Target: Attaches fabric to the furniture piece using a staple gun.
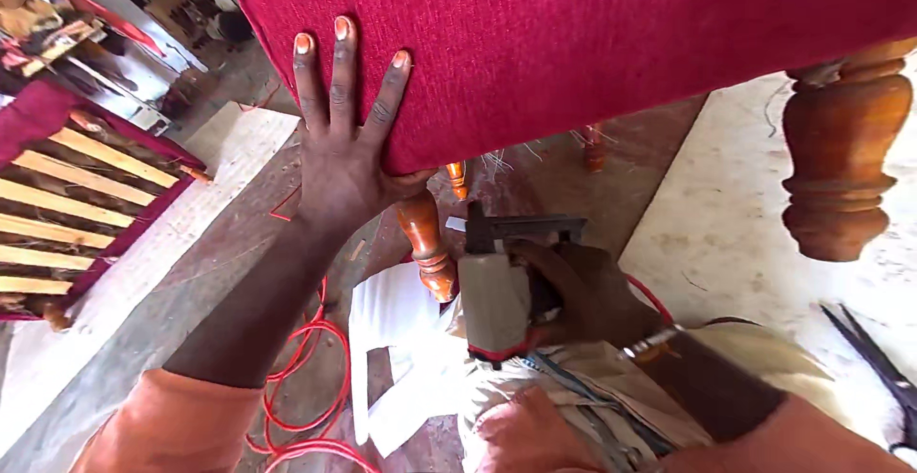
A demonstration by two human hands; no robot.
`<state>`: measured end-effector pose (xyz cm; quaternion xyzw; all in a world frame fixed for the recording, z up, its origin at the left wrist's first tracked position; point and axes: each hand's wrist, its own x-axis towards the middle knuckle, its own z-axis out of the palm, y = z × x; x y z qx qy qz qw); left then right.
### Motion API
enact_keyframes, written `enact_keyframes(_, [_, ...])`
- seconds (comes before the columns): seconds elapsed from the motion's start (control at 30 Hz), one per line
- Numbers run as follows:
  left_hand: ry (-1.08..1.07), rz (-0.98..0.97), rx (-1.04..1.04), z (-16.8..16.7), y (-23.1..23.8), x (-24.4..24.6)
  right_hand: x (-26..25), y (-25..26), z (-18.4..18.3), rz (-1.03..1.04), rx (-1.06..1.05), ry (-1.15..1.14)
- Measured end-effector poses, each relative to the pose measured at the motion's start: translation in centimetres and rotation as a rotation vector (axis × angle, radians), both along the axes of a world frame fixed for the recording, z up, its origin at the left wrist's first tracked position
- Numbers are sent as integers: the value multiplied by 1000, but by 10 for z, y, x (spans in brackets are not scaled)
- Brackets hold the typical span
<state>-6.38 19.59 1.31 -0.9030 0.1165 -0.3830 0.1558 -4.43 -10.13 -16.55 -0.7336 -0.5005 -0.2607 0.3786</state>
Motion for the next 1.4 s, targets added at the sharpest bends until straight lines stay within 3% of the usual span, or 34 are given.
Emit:
enact_keyframes(0.27, [-31,-4,-22,-2,1,0,51,66,-21,85,230,-111])
enact_keyframes(0.63, [-27,3,3,-2,2,1,67,95,-31,150,368,-58])
enact_keyframes(1.03, [25,30,43,-1,4,-2,71,117,-25,302,334,-53])
enact_keyframes(1.23, [-6,-28,59,-4,11,6,77,121,-22,280,357,-93])
enact_keyframes(1.4, [55,-20,43,-2,13,3,78,108,-6,266,232,-125])
